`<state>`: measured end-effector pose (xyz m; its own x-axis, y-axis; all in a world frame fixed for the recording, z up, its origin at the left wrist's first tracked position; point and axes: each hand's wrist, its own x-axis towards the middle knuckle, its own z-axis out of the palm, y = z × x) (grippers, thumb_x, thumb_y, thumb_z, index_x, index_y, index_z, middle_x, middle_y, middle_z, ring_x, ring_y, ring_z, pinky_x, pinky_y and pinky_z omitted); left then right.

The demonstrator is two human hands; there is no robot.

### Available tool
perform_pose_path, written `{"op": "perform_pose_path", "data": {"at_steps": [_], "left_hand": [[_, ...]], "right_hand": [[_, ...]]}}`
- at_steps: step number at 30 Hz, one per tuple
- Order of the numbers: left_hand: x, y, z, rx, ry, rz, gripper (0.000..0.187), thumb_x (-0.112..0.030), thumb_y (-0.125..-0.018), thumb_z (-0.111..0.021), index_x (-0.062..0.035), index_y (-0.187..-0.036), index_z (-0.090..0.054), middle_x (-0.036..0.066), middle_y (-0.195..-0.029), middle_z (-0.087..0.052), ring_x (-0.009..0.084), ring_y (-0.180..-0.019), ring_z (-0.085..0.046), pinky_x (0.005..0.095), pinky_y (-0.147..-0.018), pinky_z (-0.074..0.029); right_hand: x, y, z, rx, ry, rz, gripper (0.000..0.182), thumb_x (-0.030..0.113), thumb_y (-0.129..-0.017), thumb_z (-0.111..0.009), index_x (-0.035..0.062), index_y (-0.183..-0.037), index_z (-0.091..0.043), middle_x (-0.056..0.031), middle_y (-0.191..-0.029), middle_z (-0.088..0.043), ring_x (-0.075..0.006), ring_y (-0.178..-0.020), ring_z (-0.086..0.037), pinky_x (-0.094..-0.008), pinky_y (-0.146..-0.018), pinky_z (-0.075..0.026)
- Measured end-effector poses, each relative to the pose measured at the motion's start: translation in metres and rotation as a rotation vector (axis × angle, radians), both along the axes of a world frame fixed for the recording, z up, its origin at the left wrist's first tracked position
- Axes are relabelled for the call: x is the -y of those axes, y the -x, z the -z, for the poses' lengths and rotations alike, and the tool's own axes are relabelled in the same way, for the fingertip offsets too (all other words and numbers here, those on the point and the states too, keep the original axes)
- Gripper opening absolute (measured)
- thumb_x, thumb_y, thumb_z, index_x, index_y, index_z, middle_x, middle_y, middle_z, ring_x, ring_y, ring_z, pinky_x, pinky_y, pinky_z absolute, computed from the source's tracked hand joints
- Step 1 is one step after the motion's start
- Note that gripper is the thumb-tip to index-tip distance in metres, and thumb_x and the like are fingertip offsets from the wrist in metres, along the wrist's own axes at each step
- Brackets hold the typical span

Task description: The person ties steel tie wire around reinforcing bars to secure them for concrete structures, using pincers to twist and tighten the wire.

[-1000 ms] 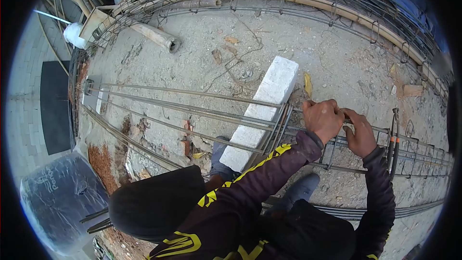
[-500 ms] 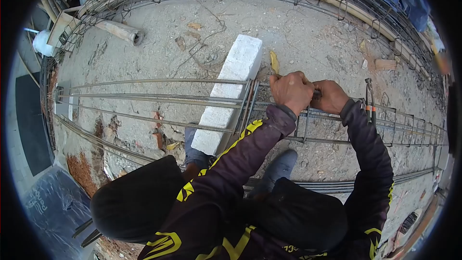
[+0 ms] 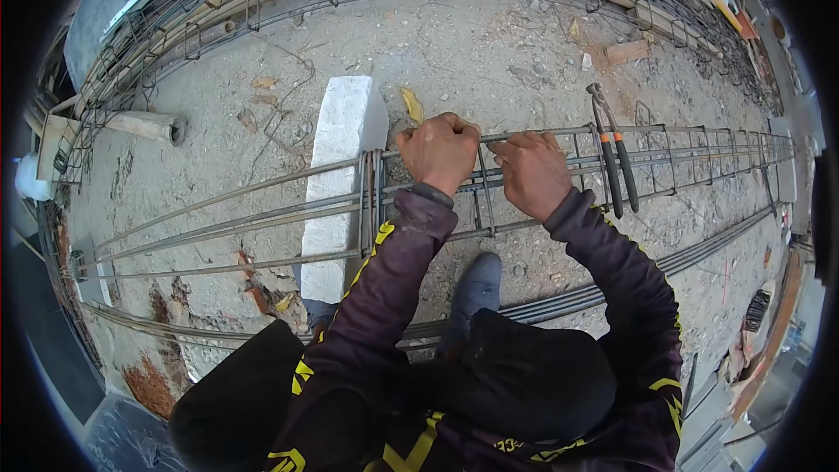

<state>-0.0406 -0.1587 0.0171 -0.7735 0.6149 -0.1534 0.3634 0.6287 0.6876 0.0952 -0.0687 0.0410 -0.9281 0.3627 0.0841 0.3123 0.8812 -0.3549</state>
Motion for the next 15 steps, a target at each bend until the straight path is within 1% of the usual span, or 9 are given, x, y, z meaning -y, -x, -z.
{"op": "perform_pose_path", "data": {"at_steps": [2, 5, 6, 7, 8, 9, 10, 12, 15], "left_hand": [[0.002, 0.003, -0.002, -0.003, 0.071, 0.011, 0.025, -0.038, -0.081, -0.065, -0.0159, -0.080, -0.077, 0.003, -0.078, -0.074, 0.0246, -0.077, -0.067, 0.0409, -0.089, -0.036], [0.001, -0.001, 0.011, -0.088, -0.001, -0.026, 0.020, -0.033, -0.080, -0.064, -0.0168, -0.073, -0.075, 0.001, -0.075, -0.073, 0.0233, -0.072, -0.066, 0.0407, -0.087, -0.036], [0.003, -0.004, 0.016, -0.223, -0.132, -0.033, 0.019, -0.029, -0.078, -0.064, -0.0156, -0.067, -0.073, 0.003, -0.070, -0.071, 0.0251, -0.067, -0.065, 0.0397, -0.084, -0.037], [0.000, -0.006, 0.023, -0.220, -0.186, -0.091, 0.018, -0.025, -0.076, -0.065, -0.0131, -0.065, -0.071, 0.006, -0.067, -0.070, 0.0283, -0.064, -0.063, 0.0398, -0.083, -0.037], [-0.001, -0.007, 0.013, -0.228, -0.154, -0.132, 0.017, -0.023, -0.075, -0.065, -0.0109, -0.064, -0.070, 0.010, -0.066, -0.068, 0.0304, -0.063, -0.063, 0.0396, -0.083, -0.038], [0.000, -0.007, 0.013, -0.205, -0.205, -0.138, 0.016, -0.020, -0.075, -0.064, -0.0100, -0.065, -0.071, 0.012, -0.065, -0.068, 0.0312, -0.064, -0.063, 0.0414, -0.084, -0.038], [-0.003, -0.007, 0.018, -0.183, -0.202, -0.151, 0.015, -0.018, -0.074, -0.064, -0.0094, -0.065, -0.071, 0.013, -0.065, -0.068, 0.0315, -0.064, -0.063, 0.0410, -0.086, -0.037], [0.000, -0.004, 0.011, -0.046, -0.176, -0.101, 0.013, -0.018, -0.073, -0.064, -0.0087, -0.067, -0.072, 0.013, -0.067, -0.069, 0.0314, -0.065, -0.063, 0.0402, -0.089, -0.036], [0.001, -0.003, 0.009, 0.008, -0.159, -0.083, 0.013, -0.018, -0.073, -0.064, -0.0085, -0.069, -0.072, 0.014, -0.069, -0.069, 0.0310, -0.066, -0.064, 0.0391, -0.091, -0.035]], "right_hand": [[0.003, 0.008, -0.006, 0.060, -0.008, 0.006, 0.020, 0.001, -0.074, -0.058, 0.0039, -0.088, -0.071, -0.0145, -0.086, -0.067, -0.0316, -0.088, -0.064, -0.0429, -0.080, -0.046], [-0.009, 0.024, 0.006, 0.297, 0.073, -0.108, 0.017, -0.001, -0.071, -0.055, 0.0026, -0.080, -0.069, -0.0196, -0.080, -0.066, -0.0380, -0.078, -0.064, -0.0470, -0.070, -0.048], [-0.012, 0.024, 0.010, 0.064, 0.190, -0.185, 0.009, 0.000, -0.072, -0.056, 0.0007, -0.073, -0.065, -0.0229, -0.075, -0.064, -0.0433, -0.073, -0.062, -0.0495, -0.065, -0.048], [-0.020, 0.021, 0.021, 0.107, 0.283, -0.129, 0.006, 0.001, -0.073, -0.057, -0.0010, -0.071, -0.062, -0.0227, -0.076, -0.064, -0.0437, -0.076, -0.061, -0.0479, -0.067, -0.048], [-0.026, 0.022, 0.014, 0.094, 0.392, -0.213, 0.011, 0.000, -0.074, -0.055, -0.0034, -0.077, -0.065, -0.0231, -0.076, -0.064, -0.0434, -0.076, -0.060, -0.0461, -0.067, -0.047], [-0.029, 0.020, 0.012, 0.087, 0.577, -0.183, 0.018, -0.002, -0.076, -0.053, -0.0056, -0.086, -0.067, -0.0221, -0.075, -0.063, -0.0375, -0.070, -0.060, -0.0421, -0.066, -0.046], [-0.031, 0.015, 0.017, 0.092, 0.705, -0.082, 0.024, -0.003, -0.078, -0.050, -0.0058, -0.093, -0.069, -0.0159, -0.074, -0.064, -0.0250, -0.064, -0.056, -0.0363, -0.065, -0.044], [-0.029, 0.014, 0.009, 0.120, 0.934, 0.140, 0.024, -0.003, -0.081, -0.051, -0.0067, -0.096, -0.069, -0.0076, -0.074, -0.062, -0.0139, -0.066, -0.052, -0.0313, -0.064, -0.042], [-0.034, 0.009, 0.029, -0.014, 0.856, 0.065, 0.027, -0.003, -0.083, -0.050, -0.0083, -0.101, -0.069, -0.0030, -0.075, -0.061, -0.0102, -0.066, -0.049, -0.0281, -0.062, -0.041]]}}
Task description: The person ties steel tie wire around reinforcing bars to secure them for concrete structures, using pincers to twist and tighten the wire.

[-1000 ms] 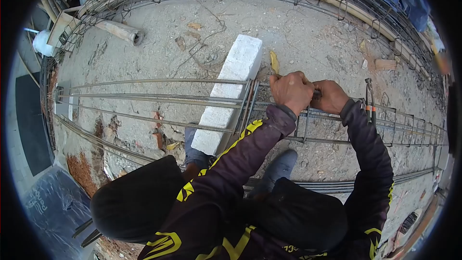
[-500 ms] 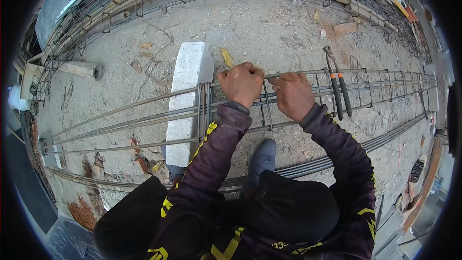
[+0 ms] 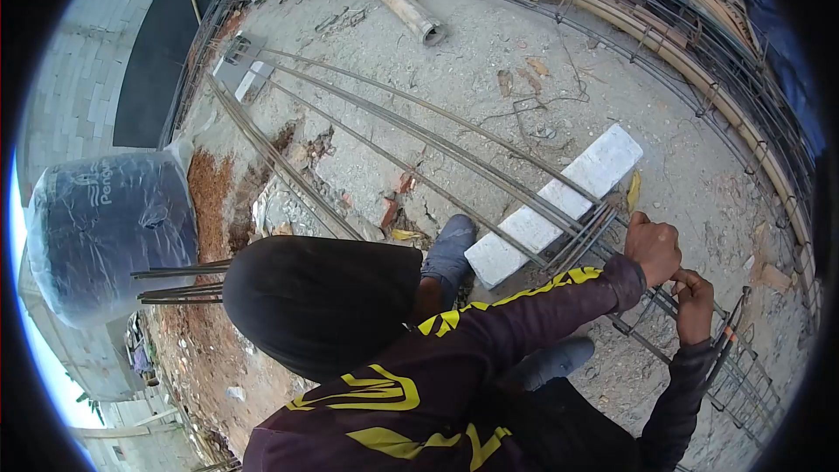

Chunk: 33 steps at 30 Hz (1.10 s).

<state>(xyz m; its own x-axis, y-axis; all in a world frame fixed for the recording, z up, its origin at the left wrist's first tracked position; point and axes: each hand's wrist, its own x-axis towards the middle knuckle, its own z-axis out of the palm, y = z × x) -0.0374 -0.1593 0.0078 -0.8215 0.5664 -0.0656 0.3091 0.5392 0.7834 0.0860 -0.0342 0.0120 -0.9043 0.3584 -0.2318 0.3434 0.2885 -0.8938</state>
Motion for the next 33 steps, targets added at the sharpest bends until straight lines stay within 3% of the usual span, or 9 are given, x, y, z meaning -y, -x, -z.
{"op": "perform_pose_path", "data": {"at_steps": [3, 6, 8, 11, 12, 14, 18, 25, 33], "left_hand": [[-0.001, -0.001, 0.004, -0.070, 0.015, -0.009, 0.014, -0.019, -0.073, -0.064, -0.0079, -0.071, -0.073, 0.014, -0.070, -0.070, 0.0302, -0.069, -0.064, 0.0393, -0.091, -0.035], [0.000, 0.001, 0.005, -0.055, 0.007, 0.015, 0.015, -0.020, -0.074, -0.064, -0.0087, -0.071, -0.074, 0.013, -0.072, -0.070, 0.0301, -0.070, -0.065, 0.0398, -0.090, -0.036], [0.002, -0.001, -0.001, -0.101, 0.001, -0.023, 0.016, -0.023, -0.076, -0.064, -0.0108, -0.072, -0.074, 0.012, -0.071, -0.071, 0.0300, -0.070, -0.065, 0.0405, -0.089, -0.037], [-0.001, 0.001, -0.002, -0.111, 0.101, 0.025, 0.018, -0.025, -0.078, -0.064, -0.0098, -0.074, -0.073, 0.013, -0.069, -0.070, 0.0295, -0.068, -0.065, 0.0403, -0.091, -0.035], [-0.001, 0.001, -0.004, -0.084, 0.083, 0.033, 0.020, -0.026, -0.079, -0.063, -0.0103, -0.073, -0.073, 0.012, -0.069, -0.070, 0.0294, -0.068, -0.065, 0.0409, -0.091, -0.035], [0.001, 0.003, -0.005, -0.045, 0.094, 0.050, 0.021, -0.026, -0.080, -0.061, -0.0121, -0.075, -0.075, 0.012, -0.069, -0.070, 0.0280, -0.069, -0.065, 0.0397, -0.091, -0.034], [0.006, 0.005, -0.010, -0.020, 0.113, 0.098, 0.024, -0.032, -0.082, -0.063, -0.0125, -0.083, -0.077, 0.007, -0.073, -0.073, 0.0244, -0.077, -0.066, 0.0395, -0.099, -0.031], [0.023, -0.006, -0.007, -0.199, -0.027, 0.180, 0.026, -0.029, -0.079, -0.069, -0.0086, -0.094, -0.076, 0.009, -0.089, -0.074, 0.0252, -0.094, -0.063, 0.0441, -0.111, -0.025], [0.022, -0.016, -0.007, -0.219, -0.055, 0.076, 0.026, -0.027, -0.075, -0.076, -0.0063, -0.091, -0.075, 0.007, -0.094, -0.074, 0.0284, -0.099, -0.061, 0.0458, -0.110, -0.026]], "right_hand": [[-0.010, 0.004, -0.003, 0.124, 0.138, -0.028, 0.030, -0.001, -0.083, -0.052, -0.0099, -0.106, -0.068, -0.0039, -0.076, -0.061, -0.0104, -0.063, -0.047, -0.0279, -0.061, -0.040], [0.002, 0.009, -0.016, 0.076, -0.195, -0.178, 0.031, 0.004, -0.079, -0.055, -0.0064, -0.104, -0.071, -0.0202, -0.082, -0.071, -0.0268, -0.068, -0.065, -0.0380, -0.068, -0.049], [0.011, 0.019, -0.033, 0.197, -0.447, -0.313, 0.031, 0.006, -0.075, -0.053, -0.0010, -0.098, -0.073, -0.0287, -0.082, -0.065, -0.0438, -0.079, -0.065, -0.0477, -0.072, -0.051], [0.003, 0.023, -0.036, 0.258, -0.370, -0.387, 0.020, 0.011, -0.078, -0.054, -0.0008, -0.079, -0.070, -0.0250, -0.073, -0.064, -0.0423, -0.072, -0.064, -0.0493, -0.071, -0.051], [-0.003, 0.028, -0.047, 0.419, -0.281, -0.422, 0.021, 0.014, -0.081, -0.055, 0.0003, -0.081, -0.072, -0.0232, -0.074, -0.065, -0.0402, -0.072, -0.064, -0.0465, -0.071, -0.051], [-0.011, 0.020, -0.035, 0.082, -0.298, -0.380, 0.021, 0.013, -0.082, -0.056, 0.0006, -0.084, -0.073, -0.0225, -0.073, -0.066, -0.0377, -0.071, -0.065, -0.0437, -0.072, -0.051], [-0.011, 0.033, -0.063, 0.293, -0.315, -0.336, 0.021, 0.015, -0.083, -0.059, 0.0019, -0.091, -0.074, -0.0196, -0.083, -0.070, -0.0365, -0.080, -0.067, -0.0433, -0.078, -0.051], [-0.008, 0.035, -0.042, -0.017, -0.703, -0.114, 0.016, 0.018, -0.082, -0.069, 0.0035, -0.086, -0.072, -0.0135, -0.082, -0.069, -0.0353, -0.083, -0.066, -0.0451, -0.073, -0.051], [-0.035, 0.057, -0.065, -0.141, -0.615, -0.531, 0.018, -0.005, -0.078, -0.063, -0.0009, -0.096, -0.064, -0.0163, -0.090, -0.065, -0.0349, -0.090, -0.065, -0.0421, -0.080, -0.052]]}}
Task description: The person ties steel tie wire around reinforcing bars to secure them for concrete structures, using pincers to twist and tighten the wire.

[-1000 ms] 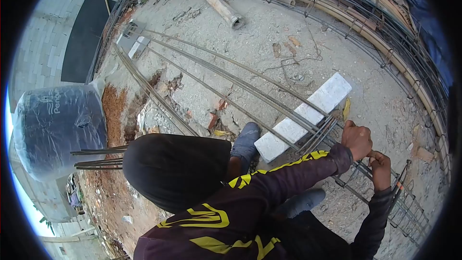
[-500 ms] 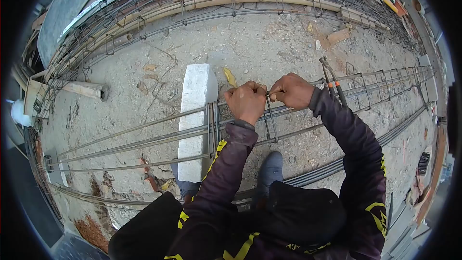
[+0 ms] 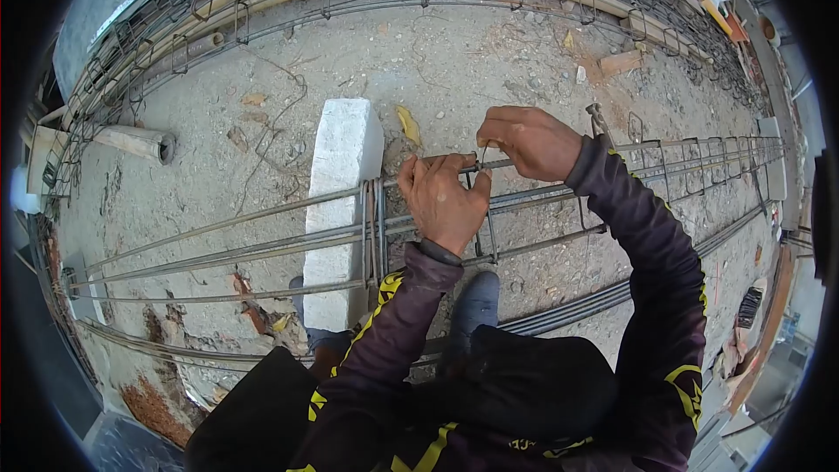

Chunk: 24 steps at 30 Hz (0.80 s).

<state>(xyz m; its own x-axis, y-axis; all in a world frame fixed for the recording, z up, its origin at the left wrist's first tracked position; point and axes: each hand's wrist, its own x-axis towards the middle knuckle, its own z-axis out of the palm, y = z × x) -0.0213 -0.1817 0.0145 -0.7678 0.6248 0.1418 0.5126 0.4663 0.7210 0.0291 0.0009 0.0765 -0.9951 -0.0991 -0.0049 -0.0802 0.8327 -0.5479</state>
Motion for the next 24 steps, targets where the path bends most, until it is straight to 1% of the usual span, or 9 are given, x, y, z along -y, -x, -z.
{"op": "perform_pose_path", "data": {"at_steps": [3, 6, 10, 13, 14, 18, 20, 22, 24], "left_hand": [[-0.002, 0.002, -0.002, 0.035, 0.004, -0.010, 0.025, -0.028, -0.075, -0.075, -0.0062, -0.088, -0.075, 0.007, -0.092, -0.074, 0.0283, -0.098, -0.061, 0.0451, -0.109, -0.027], [-0.002, 0.001, -0.002, 0.054, 0.008, -0.024, 0.021, -0.024, -0.075, -0.074, -0.0060, -0.086, -0.075, 0.009, -0.090, -0.073, 0.0271, -0.097, -0.061, 0.0441, -0.109, -0.026], [-0.004, 0.001, -0.002, 0.056, 0.010, -0.036, 0.020, -0.022, -0.075, -0.073, -0.0056, -0.086, -0.074, 0.010, -0.090, -0.073, 0.0267, -0.096, -0.061, 0.0434, -0.109, -0.026], [-0.005, 0.002, -0.001, 0.086, -0.006, -0.041, 0.026, -0.027, -0.076, -0.074, -0.0041, -0.086, -0.075, 0.010, -0.088, -0.074, 0.0285, -0.095, -0.060, 0.0428, -0.108, -0.028], [-0.004, 0.002, -0.003, 0.074, 0.033, -0.054, 0.025, -0.027, -0.076, -0.073, -0.0042, -0.085, -0.075, 0.010, -0.086, -0.074, 0.0285, -0.093, -0.060, 0.0418, -0.106, -0.029], [-0.009, -0.001, 0.005, 0.010, 0.008, -0.029, 0.025, -0.030, -0.074, -0.072, -0.0060, -0.081, -0.076, 0.008, -0.076, -0.073, 0.0274, -0.082, -0.061, 0.0401, -0.098, -0.032], [-0.008, 0.001, 0.006, 0.024, 0.020, 0.004, 0.027, -0.031, -0.077, -0.071, -0.0050, -0.080, -0.075, 0.007, -0.079, -0.074, 0.0242, -0.078, -0.064, 0.0386, -0.097, -0.034], [-0.007, 0.003, 0.011, 0.043, 0.041, -0.005, 0.026, -0.030, -0.079, -0.070, -0.0050, -0.083, -0.075, 0.006, -0.080, -0.074, 0.0237, -0.076, -0.066, 0.0370, -0.096, -0.035], [-0.008, 0.001, -0.001, 0.040, 0.108, 0.016, 0.027, -0.031, -0.079, -0.071, -0.0063, -0.088, -0.075, 0.006, -0.081, -0.074, 0.0266, -0.085, -0.062, 0.0417, -0.098, -0.035]], "right_hand": [[0.004, 0.025, 0.010, -0.130, -0.093, -0.207, 0.020, -0.001, -0.081, -0.063, -0.0010, -0.101, -0.062, -0.0168, -0.092, -0.065, -0.0366, -0.090, -0.064, -0.0433, -0.081, -0.050], [-0.008, 0.041, 0.027, 0.024, 0.160, -0.139, 0.015, 0.003, -0.085, -0.063, -0.0010, -0.099, -0.064, -0.0164, -0.092, -0.065, -0.0363, -0.090, -0.064, -0.0443, -0.081, -0.050], [-0.019, 0.040, 0.034, 0.248, 0.163, -0.042, 0.010, 0.006, -0.082, -0.063, 0.0001, -0.087, -0.070, -0.0199, -0.086, -0.069, -0.0383, -0.081, -0.067, -0.0463, -0.075, -0.051], [-0.006, 0.032, 0.010, 0.589, -0.221, -0.064, 0.013, 0.004, -0.074, -0.064, -0.0011, -0.084, -0.070, -0.0199, -0.077, -0.067, -0.0383, -0.081, -0.067, -0.0457, -0.074, -0.051], [0.003, 0.029, -0.001, 0.552, -0.313, -0.118, 0.012, 0.006, -0.070, -0.063, -0.0017, -0.077, -0.069, -0.0217, -0.072, -0.066, -0.0399, -0.076, -0.066, -0.0468, -0.068, -0.052], [0.017, 0.066, -0.032, 0.605, -0.289, -0.254, 0.030, 0.025, -0.076, -0.070, -0.0041, -0.082, -0.072, -0.0198, -0.075, -0.068, -0.0365, -0.072, -0.067, -0.0459, -0.066, -0.053], [-0.002, 0.082, 0.017, 0.516, -0.208, -0.108, 0.027, 0.021, -0.077, -0.066, -0.0039, -0.084, -0.072, -0.0219, -0.083, -0.069, -0.0350, -0.079, -0.068, -0.0458, -0.069, -0.053], [-0.009, 0.056, 0.018, 0.480, -0.146, 0.139, 0.031, 0.025, -0.077, -0.070, -0.0021, -0.091, -0.074, -0.0201, -0.080, -0.070, -0.0308, -0.078, -0.068, -0.0437, -0.072, -0.051], [-0.016, 0.011, 0.015, 0.225, -0.044, 0.499, 0.039, 0.029, -0.082, -0.069, -0.0003, -0.107, -0.069, -0.0204, -0.090, -0.067, -0.0323, -0.086, -0.065, -0.0450, -0.076, -0.050]]}}
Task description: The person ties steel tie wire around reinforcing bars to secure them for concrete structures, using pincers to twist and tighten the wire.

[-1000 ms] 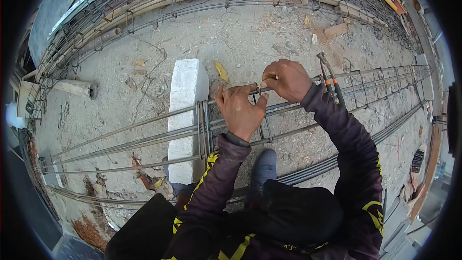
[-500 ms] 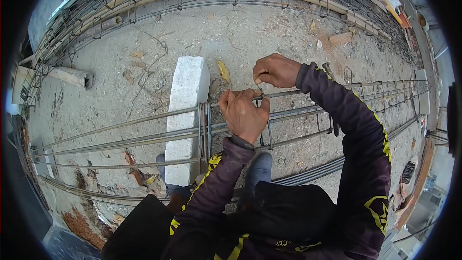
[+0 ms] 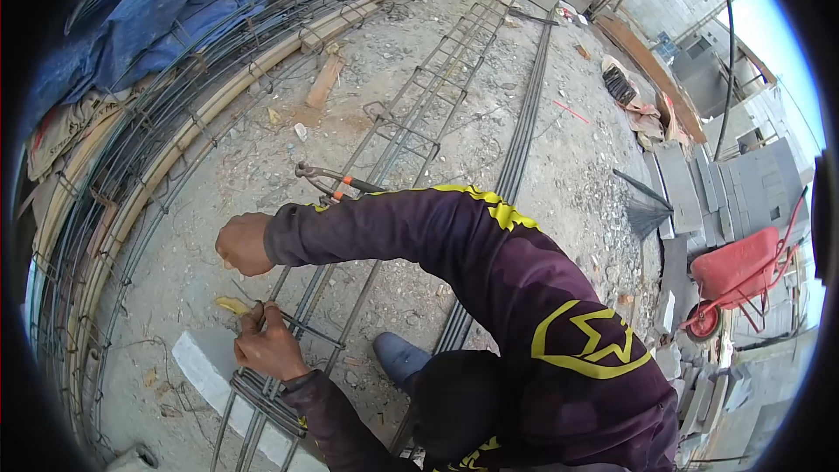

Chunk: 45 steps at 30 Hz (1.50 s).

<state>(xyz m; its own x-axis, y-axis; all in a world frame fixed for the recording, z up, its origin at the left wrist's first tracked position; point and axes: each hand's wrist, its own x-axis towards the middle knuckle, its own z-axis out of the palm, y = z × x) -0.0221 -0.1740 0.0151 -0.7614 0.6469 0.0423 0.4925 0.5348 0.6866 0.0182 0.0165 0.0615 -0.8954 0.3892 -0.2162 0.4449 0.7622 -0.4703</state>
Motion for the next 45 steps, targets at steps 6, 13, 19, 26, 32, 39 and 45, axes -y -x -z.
{"op": "perform_pose_path", "data": {"at_steps": [6, 13, 19, 26, 32, 39, 45], "left_hand": [[0.010, 0.002, 0.013, -0.293, 0.021, 0.026, 0.042, -0.052, -0.085, -0.067, -0.0116, -0.097, -0.073, 0.004, -0.099, -0.070, 0.0301, -0.094, -0.059, 0.0480, -0.092, -0.038], [0.033, -0.012, -0.025, -0.341, 0.344, -0.011, 0.053, -0.064, -0.087, -0.061, -0.0135, -0.096, -0.074, 0.004, -0.103, -0.068, 0.0316, -0.099, -0.058, 0.0547, -0.093, -0.034], [0.031, -0.024, -0.012, -0.167, 0.345, 0.083, 0.062, -0.065, -0.087, -0.058, -0.0083, -0.106, -0.076, 0.009, -0.088, -0.075, 0.0326, -0.098, -0.062, 0.0551, -0.103, -0.027], [0.023, -0.029, 0.003, -0.254, 0.203, 0.024, 0.049, -0.048, -0.091, -0.061, -0.0024, -0.102, -0.074, 0.012, -0.087, -0.074, 0.0328, -0.097, -0.064, 0.0562, -0.108, -0.028], [0.010, -0.039, 0.002, -0.168, 0.079, 0.037, 0.028, -0.026, -0.090, -0.064, 0.0007, -0.090, -0.071, 0.016, -0.072, -0.068, 0.0326, -0.079, -0.064, 0.0504, -0.103, -0.034], [0.008, -0.040, 0.002, -0.231, -0.035, -0.003, 0.018, -0.016, -0.090, -0.061, 0.0004, -0.090, -0.070, 0.015, -0.071, -0.068, 0.0303, -0.075, -0.063, 0.0453, -0.092, -0.039], [0.008, -0.038, 0.004, -0.233, -0.100, -0.006, 0.014, -0.012, -0.088, -0.062, -0.0004, -0.086, -0.069, 0.014, -0.072, -0.067, 0.0290, -0.075, -0.062, 0.0428, -0.088, -0.040]], "right_hand": [[0.030, -0.164, -0.002, 0.086, -0.348, 0.546, 0.060, 0.039, -0.086, -0.071, 0.0091, -0.136, -0.053, -0.0157, -0.124, -0.051, -0.0339, -0.118, -0.047, -0.0511, -0.090, -0.044], [0.026, -0.194, 0.021, 0.107, -0.273, 0.625, 0.066, 0.040, -0.087, -0.069, 0.0071, -0.140, -0.049, -0.0204, -0.123, -0.054, -0.0352, -0.113, -0.053, -0.0481, -0.091, -0.050], [-0.004, -0.196, 0.016, 0.085, -0.236, 0.420, 0.045, 0.020, -0.079, -0.064, -0.0001, -0.118, -0.057, -0.0228, -0.087, -0.067, -0.0415, -0.082, -0.067, -0.0481, -0.076, -0.054], [-0.005, -0.205, -0.021, -0.478, 0.522, 0.746, 0.049, 0.015, -0.091, -0.062, -0.0006, -0.133, -0.042, -0.0090, -0.080, -0.064, -0.0135, -0.063, -0.060, -0.0285, -0.053, -0.050], [0.057, -0.172, -0.060, -0.462, 1.098, 0.644, 0.066, 0.025, -0.093, -0.064, -0.0108, -0.142, -0.036, -0.0091, -0.079, -0.063, -0.0191, -0.065, -0.064, -0.0335, -0.063, -0.056], [-0.006, -0.151, -0.074, 0.057, 0.520, 0.228, 0.044, 0.032, -0.098, -0.060, 0.0042, -0.133, -0.057, -0.0031, -0.068, -0.058, -0.0160, -0.065, -0.062, -0.0340, -0.061, -0.047], [-0.055, -0.104, -0.065, 0.252, -0.545, -0.387, 0.038, 0.025, -0.091, -0.066, 0.0194, -0.129, -0.061, -0.0051, -0.072, -0.067, -0.0244, -0.069, -0.066, -0.0376, -0.061, -0.050]]}}
